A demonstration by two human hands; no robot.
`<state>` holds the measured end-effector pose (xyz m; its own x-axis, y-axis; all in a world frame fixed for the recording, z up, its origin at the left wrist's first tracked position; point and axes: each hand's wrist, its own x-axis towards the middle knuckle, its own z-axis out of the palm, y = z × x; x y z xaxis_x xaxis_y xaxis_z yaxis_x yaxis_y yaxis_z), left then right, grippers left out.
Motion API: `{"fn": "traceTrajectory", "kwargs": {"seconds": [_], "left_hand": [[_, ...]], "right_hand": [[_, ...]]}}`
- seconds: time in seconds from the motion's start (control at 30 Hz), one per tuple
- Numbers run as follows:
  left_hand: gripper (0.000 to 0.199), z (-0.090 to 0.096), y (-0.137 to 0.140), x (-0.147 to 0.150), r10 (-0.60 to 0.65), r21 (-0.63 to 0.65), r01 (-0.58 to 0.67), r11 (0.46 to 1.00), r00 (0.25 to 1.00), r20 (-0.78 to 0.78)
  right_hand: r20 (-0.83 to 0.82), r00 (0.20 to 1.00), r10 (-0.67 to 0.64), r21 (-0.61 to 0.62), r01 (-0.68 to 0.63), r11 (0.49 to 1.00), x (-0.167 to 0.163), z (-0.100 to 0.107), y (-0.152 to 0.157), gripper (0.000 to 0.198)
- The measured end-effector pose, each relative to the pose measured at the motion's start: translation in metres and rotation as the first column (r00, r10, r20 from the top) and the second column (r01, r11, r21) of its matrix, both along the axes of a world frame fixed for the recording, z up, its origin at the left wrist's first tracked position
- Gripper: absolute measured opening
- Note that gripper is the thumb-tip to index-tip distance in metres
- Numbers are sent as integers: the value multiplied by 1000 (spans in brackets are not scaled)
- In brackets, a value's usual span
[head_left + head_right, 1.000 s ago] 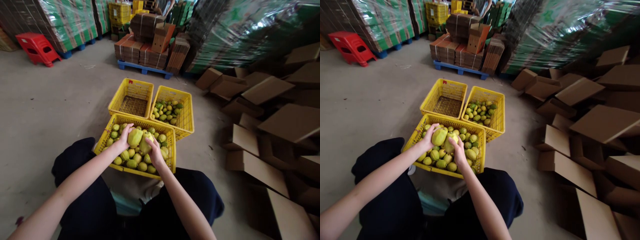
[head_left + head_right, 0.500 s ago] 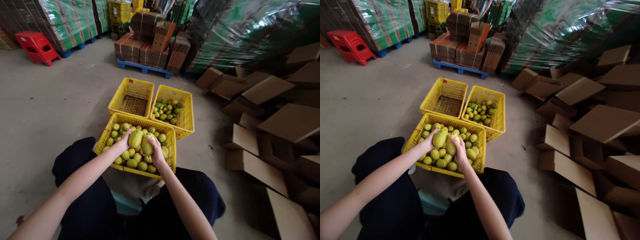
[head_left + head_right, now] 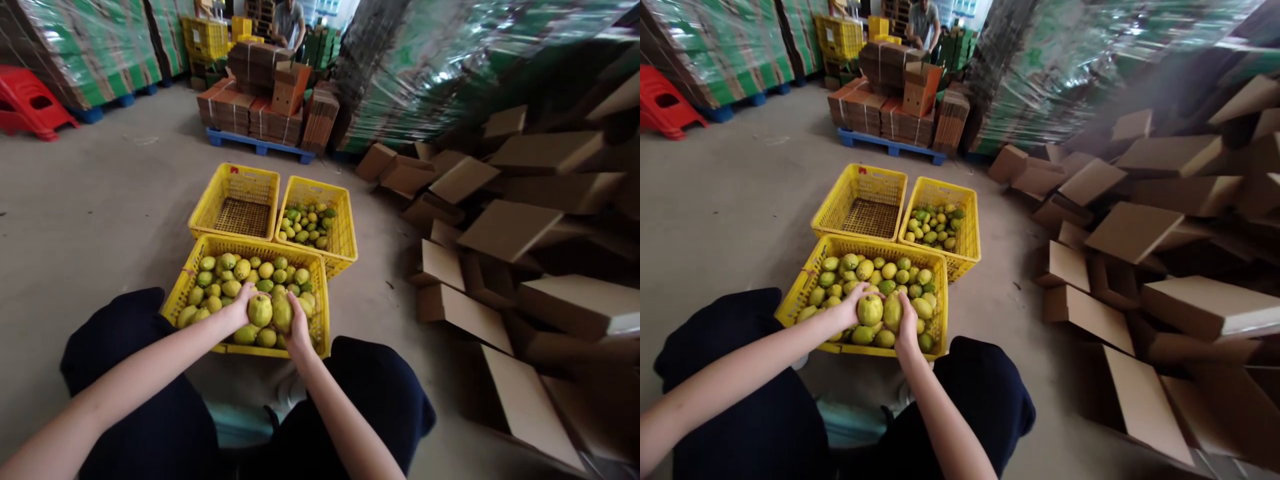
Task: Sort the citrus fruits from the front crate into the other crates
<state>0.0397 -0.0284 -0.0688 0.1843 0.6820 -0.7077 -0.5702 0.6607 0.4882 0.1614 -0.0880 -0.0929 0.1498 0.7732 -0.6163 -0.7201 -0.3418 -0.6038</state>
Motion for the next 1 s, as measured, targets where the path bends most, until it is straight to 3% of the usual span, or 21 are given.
{"fn": "traceTrajectory", "kwargs": {"seconds": [0.1,0.17,0.27,0.47,0.57,0.67,0.77,0.87,1.0], "left_hand": [[32,0,-16,7,17,-242,-18,970,1000,-9],[31,5,-17,8,33,-258,-32,966,999,2],[27,14,-8,5,7,-210,-6,978,1000,6],[32,27,7,-8,-106,-84,109,991,993,43],[32,33,8,-8,-98,65,95,993,994,49],[28,34,6,-6,-105,217,106,970,994,-14],[26,31,3,-10,-43,420,124,899,979,-197],[28,28,0,-18,76,617,196,762,919,-386],[32,28,-3,-28,114,709,280,647,884,-453]], "right_hand": [[-82,995,-50,-153,37,988,0,-1,-3,26],[-71,996,-53,-220,36,975,1,7,1,25],[-30,1000,5,-204,-11,979,5,22,8,26],[-55,989,136,80,-131,988,5,40,15,32],[-57,995,85,134,-77,988,-1,42,18,35],[92,995,-28,202,9,979,-6,40,22,32],[296,952,-83,368,-33,929,-9,38,26,29],[396,913,-94,464,-111,879,-12,36,28,28],[419,895,-152,525,-102,845,-18,34,25,30]]}}
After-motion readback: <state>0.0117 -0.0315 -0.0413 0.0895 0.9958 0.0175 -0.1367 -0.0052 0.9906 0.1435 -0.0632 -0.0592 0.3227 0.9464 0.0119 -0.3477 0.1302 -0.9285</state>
